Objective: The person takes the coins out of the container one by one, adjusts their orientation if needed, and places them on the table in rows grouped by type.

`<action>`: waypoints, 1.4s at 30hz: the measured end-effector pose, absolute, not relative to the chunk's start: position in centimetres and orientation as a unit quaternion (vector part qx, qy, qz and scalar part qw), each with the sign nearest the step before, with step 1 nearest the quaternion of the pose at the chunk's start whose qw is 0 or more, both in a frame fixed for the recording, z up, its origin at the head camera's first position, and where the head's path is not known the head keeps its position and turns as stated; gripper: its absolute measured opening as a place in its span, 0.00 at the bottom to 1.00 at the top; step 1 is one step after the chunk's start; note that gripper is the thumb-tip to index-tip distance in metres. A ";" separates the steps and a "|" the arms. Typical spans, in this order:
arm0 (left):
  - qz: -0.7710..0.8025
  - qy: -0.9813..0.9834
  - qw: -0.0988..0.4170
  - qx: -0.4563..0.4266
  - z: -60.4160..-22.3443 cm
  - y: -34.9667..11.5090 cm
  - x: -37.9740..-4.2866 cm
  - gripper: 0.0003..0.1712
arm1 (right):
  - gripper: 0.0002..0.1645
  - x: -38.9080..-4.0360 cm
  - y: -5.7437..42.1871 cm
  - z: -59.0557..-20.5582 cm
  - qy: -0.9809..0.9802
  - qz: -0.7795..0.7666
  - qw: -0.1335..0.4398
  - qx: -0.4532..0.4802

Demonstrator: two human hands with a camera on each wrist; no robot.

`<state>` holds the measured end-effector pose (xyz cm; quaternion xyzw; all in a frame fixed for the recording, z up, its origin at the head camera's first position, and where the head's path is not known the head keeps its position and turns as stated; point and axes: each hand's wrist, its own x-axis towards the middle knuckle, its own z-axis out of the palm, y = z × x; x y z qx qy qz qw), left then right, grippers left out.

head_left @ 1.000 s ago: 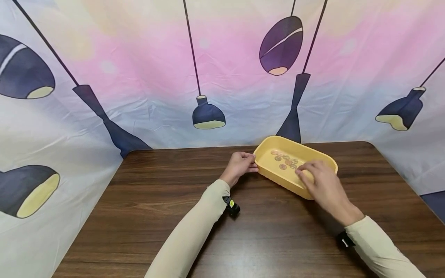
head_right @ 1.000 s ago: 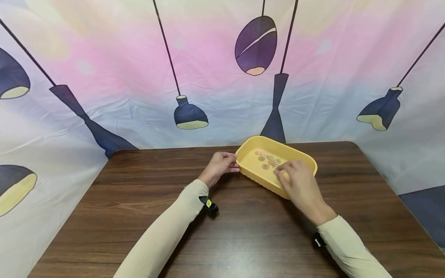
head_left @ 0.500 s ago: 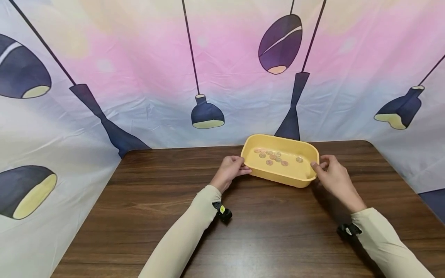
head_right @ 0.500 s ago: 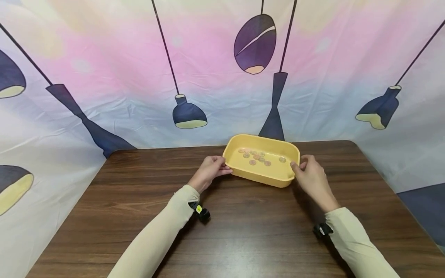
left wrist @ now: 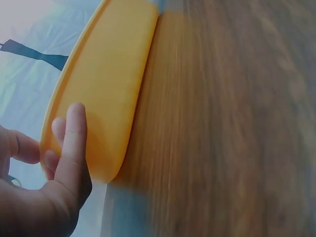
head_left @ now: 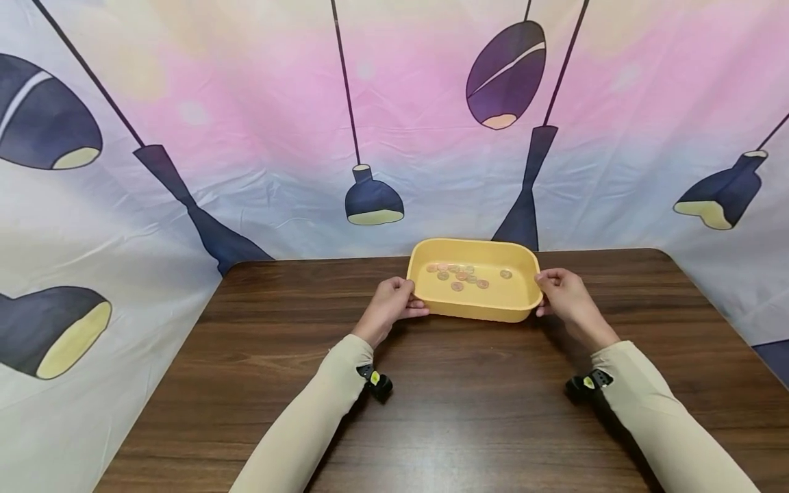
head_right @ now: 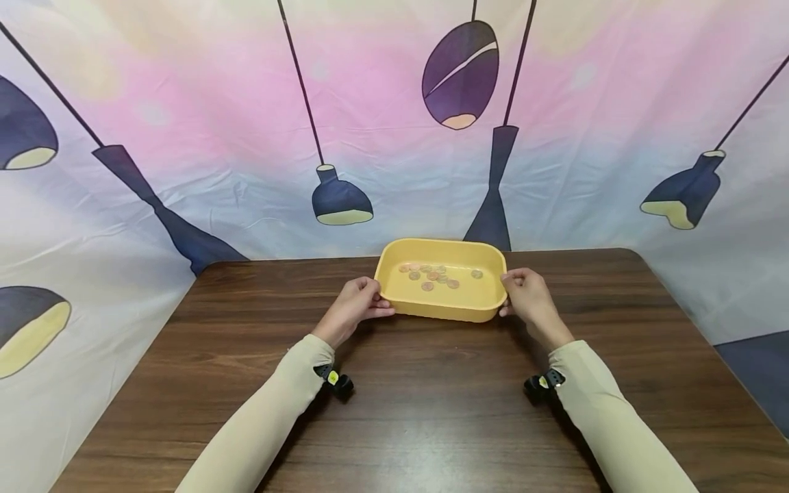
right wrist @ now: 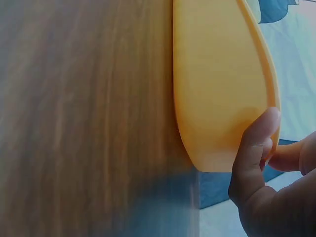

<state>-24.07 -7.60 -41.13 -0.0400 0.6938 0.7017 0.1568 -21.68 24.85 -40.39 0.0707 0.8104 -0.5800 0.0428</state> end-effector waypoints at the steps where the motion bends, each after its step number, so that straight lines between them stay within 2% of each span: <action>1: 0.699 0.697 0.154 -0.039 -41.1 -7.8 -24.0 0.18 | 0.29 -21.9 24.7 -40.4 0.806 -0.586 0.046 0.072; 11: 0.662 0.740 0.115 -0.041 -40.7 -9.9 -23.5 0.14 | 0.29 -24.0 23.0 -40.5 0.750 -0.654 0.071 0.070; 24: 0.632 0.767 0.096 -0.046 -40.5 -12.4 -24.1 0.20 | 0.23 -25.9 21.4 -40.7 0.715 -0.691 0.082 0.064; 42: 0.589 0.801 0.099 -0.035 -40.2 -14.0 -24.6 0.21 | 0.31 -26.8 20.3 -41.2 0.674 -0.725 0.130 0.064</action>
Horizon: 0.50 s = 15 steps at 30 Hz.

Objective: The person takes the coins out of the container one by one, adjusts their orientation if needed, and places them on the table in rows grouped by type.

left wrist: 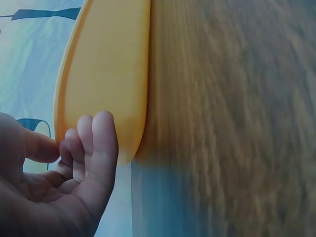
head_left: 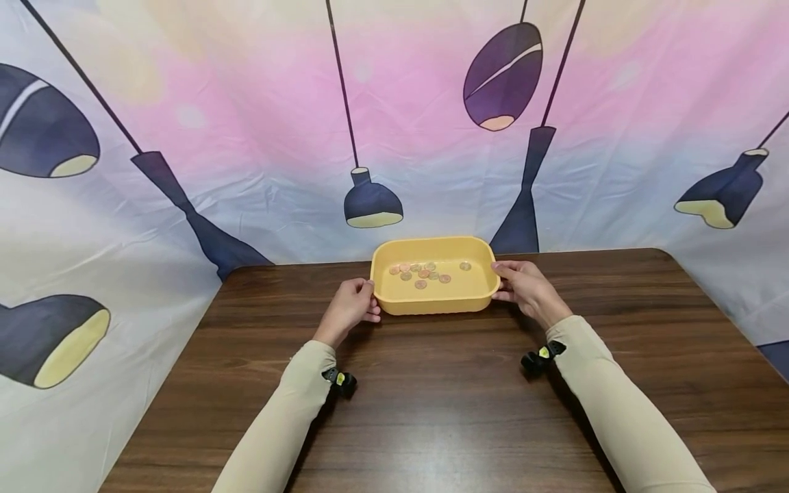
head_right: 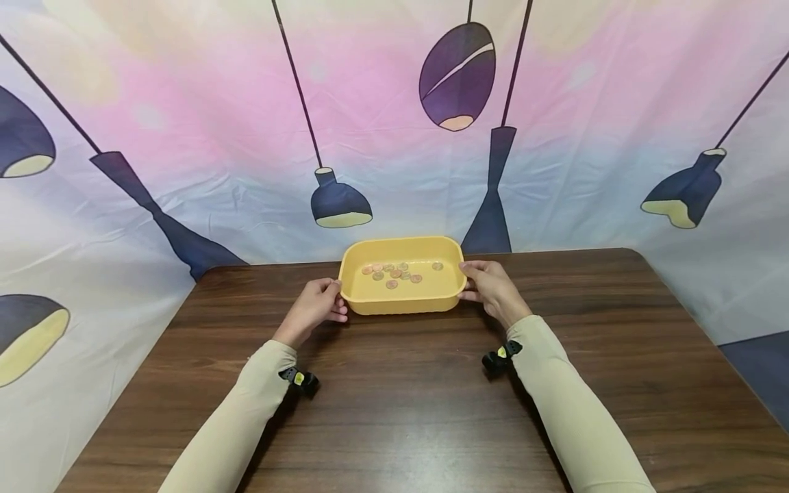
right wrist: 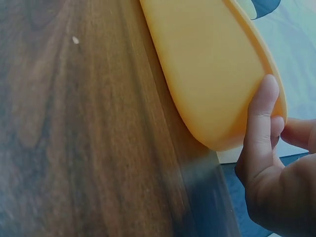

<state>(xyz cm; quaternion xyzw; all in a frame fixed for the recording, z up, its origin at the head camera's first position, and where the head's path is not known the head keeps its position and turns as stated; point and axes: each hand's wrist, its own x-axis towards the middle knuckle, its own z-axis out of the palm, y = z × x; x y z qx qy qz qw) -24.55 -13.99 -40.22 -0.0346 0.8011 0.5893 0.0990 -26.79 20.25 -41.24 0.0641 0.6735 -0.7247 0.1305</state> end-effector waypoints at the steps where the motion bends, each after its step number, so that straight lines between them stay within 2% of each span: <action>1: 0.583 0.806 0.097 -0.034 -40.2 -14.0 -24.5 0.21 | 0.31 -26.8 20.2 -41.3 0.674 -0.724 0.132 0.065; 5: 0.524 0.848 0.070 -0.017 -40.0 -14.3 -24.5 0.19 | 0.31 -26.9 20.2 -41.4 0.677 -0.721 0.133 0.062; 12: 0.397 0.915 -0.055 0.042 -38.7 -14.5 -25.6 0.14 | 0.30 -26.9 20.3 -41.0 0.683 -0.715 0.139 0.054; 15: 0.388 0.914 -0.081 0.084 -37.7 -14.2 -26.3 0.12 | 0.31 -27.0 20.2 -40.9 0.692 -0.705 0.146 0.058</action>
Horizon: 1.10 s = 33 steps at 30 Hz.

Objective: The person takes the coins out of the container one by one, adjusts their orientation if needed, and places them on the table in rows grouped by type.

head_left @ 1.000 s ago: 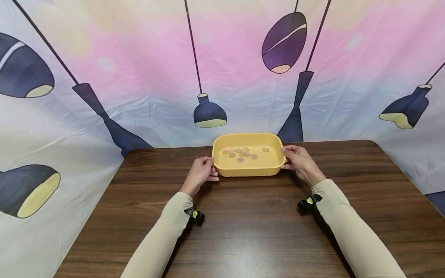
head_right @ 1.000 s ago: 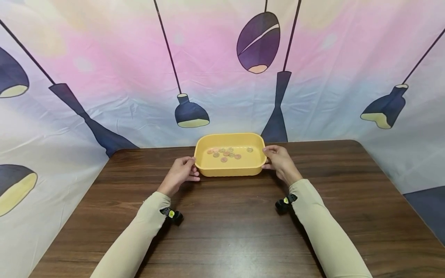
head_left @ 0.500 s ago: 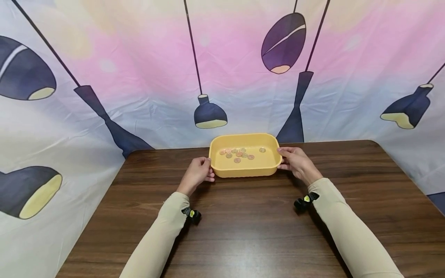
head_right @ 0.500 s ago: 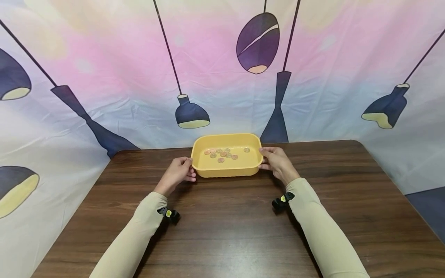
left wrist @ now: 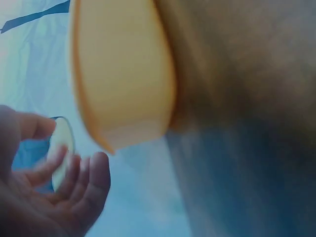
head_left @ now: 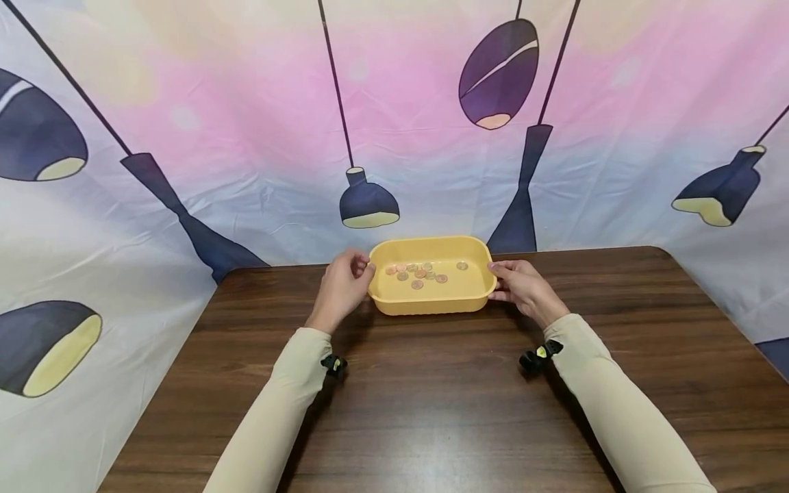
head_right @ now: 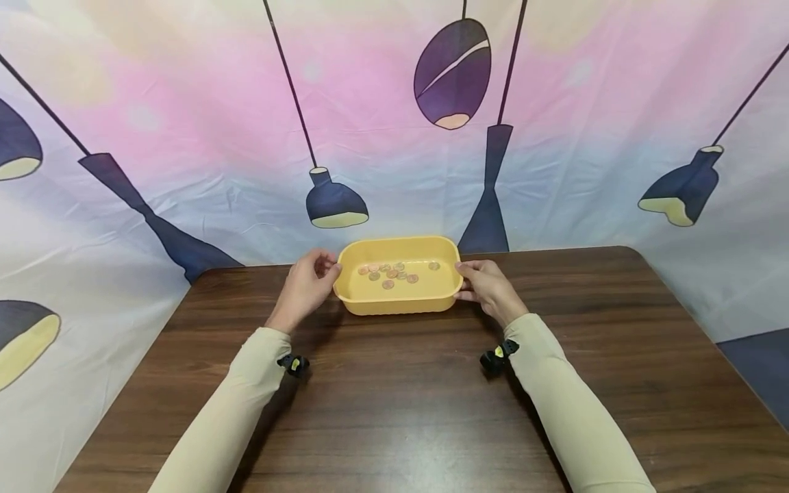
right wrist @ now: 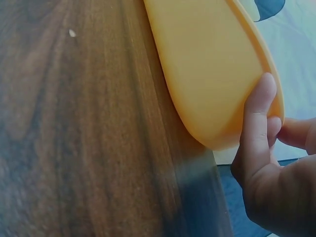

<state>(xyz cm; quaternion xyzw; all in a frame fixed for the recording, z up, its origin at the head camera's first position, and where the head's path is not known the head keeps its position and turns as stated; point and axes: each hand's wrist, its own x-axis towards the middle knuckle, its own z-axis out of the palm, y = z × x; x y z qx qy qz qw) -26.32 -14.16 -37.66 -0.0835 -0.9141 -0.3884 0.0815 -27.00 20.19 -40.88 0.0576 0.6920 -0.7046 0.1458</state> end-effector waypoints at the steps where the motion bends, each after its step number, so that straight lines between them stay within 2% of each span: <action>1: -0.385 -0.914 0.083 -0.099 -37.3 -14.0 -26.6 0.12 | 0.31 -27.0 20.2 -40.9 0.695 -0.702 0.145 0.059; 9: -0.274 -0.939 0.041 -0.205 -35.1 -11.1 -29.2 0.13 | 0.29 -27.0 20.3 -40.4 0.702 -0.695 0.140 0.063; 16: -0.128 -0.963 0.005 -0.236 -36.2 -9.3 -30.9 0.12 | 0.29 -27.0 20.2 -40.5 0.705 -0.690 0.147 0.073; 20: -0.067 -0.973 0.009 -0.221 -37.3 -8.8 -31.2 0.07 | 0.30 -27.0 19.8 -40.5 0.709 -0.685 0.149 0.071; 25: -0.007 -0.973 0.037 -0.228 -38.4 -8.3 -31.6 0.17 | 0.30 -27.0 20.0 -40.4 0.714 -0.679 0.150 0.075; 33: 0.016 -0.973 0.038 -0.226 -39.0 -7.9 -31.7 0.17 | 0.30 -27.0 19.9 -40.5 0.712 -0.681 0.151 0.077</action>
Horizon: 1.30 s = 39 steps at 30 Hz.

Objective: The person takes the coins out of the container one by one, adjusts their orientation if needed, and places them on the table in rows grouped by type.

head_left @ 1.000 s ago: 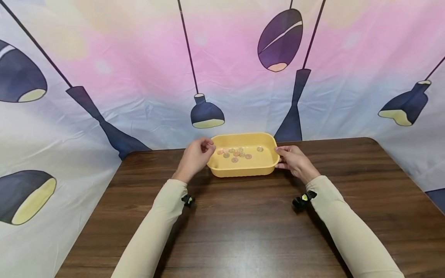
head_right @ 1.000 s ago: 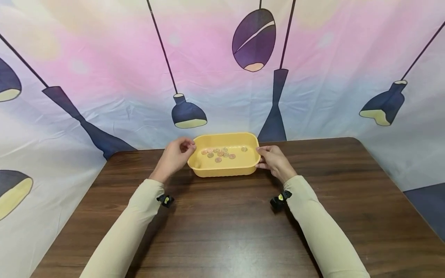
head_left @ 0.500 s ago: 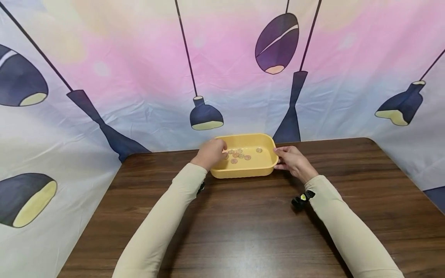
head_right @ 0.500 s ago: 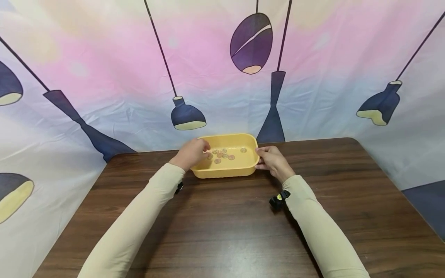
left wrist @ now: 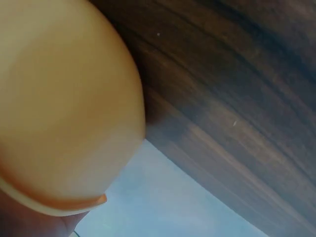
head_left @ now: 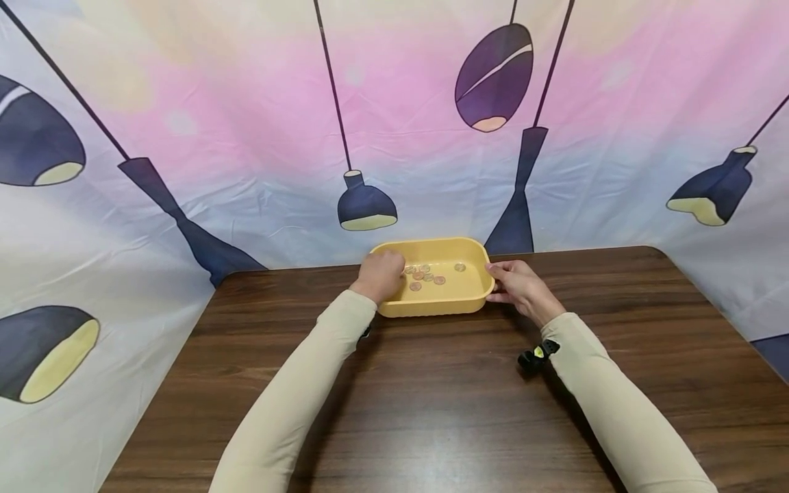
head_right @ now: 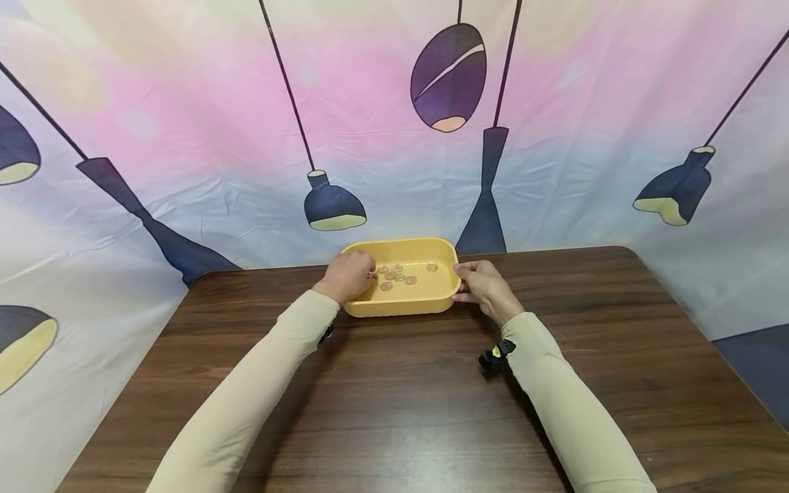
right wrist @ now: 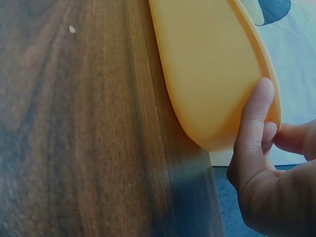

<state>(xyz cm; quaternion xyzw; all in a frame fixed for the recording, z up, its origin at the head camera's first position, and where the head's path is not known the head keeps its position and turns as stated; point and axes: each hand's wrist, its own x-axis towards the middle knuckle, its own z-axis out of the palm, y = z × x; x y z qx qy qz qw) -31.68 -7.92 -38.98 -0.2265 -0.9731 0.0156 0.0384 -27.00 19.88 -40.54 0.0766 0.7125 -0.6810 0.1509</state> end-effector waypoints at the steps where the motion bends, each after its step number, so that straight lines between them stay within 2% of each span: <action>1: 0.020 -0.973 0.040 -0.227 -39.1 -7.9 -31.6 0.16 | 0.30 -27.0 19.8 -40.6 0.713 -0.681 0.150 0.077; 8: 0.025 -0.972 0.042 -0.231 -39.2 -8.0 -31.5 0.21 | 0.31 -26.9 19.8 -40.6 0.715 -0.679 0.148 0.075; 12: 0.010 -0.973 0.021 -0.230 -38.9 -7.9 -31.5 0.26 | 0.31 -26.9 19.8 -40.5 0.715 -0.680 0.150 0.069; 18: -0.023 -0.971 -0.035 -0.237 -38.0 -7.6 -30.9 0.18 | 0.31 -26.9 19.9 -40.6 0.715 -0.679 0.148 0.071; 24: -0.060 -0.968 -0.065 -0.233 -37.7 -7.6 -30.7 0.31 | 0.30 -27.0 19.8 -40.9 0.714 -0.681 0.148 0.070; 26: -0.057 -0.970 -0.068 -0.228 -37.7 -7.5 -30.7 0.29 | 0.30 -27.0 19.8 -40.9 0.713 -0.681 0.149 0.070; 32: -0.036 -0.972 -0.071 -0.219 -38.1 -7.2 -30.9 0.13 | 0.31 -27.0 19.7 -40.9 0.713 -0.681 0.151 0.070; 39: -0.035 -0.974 -0.073 -0.213 -38.3 -7.3 -31.0 0.06 | 0.31 -27.0 19.6 -40.8 0.714 -0.681 0.149 0.068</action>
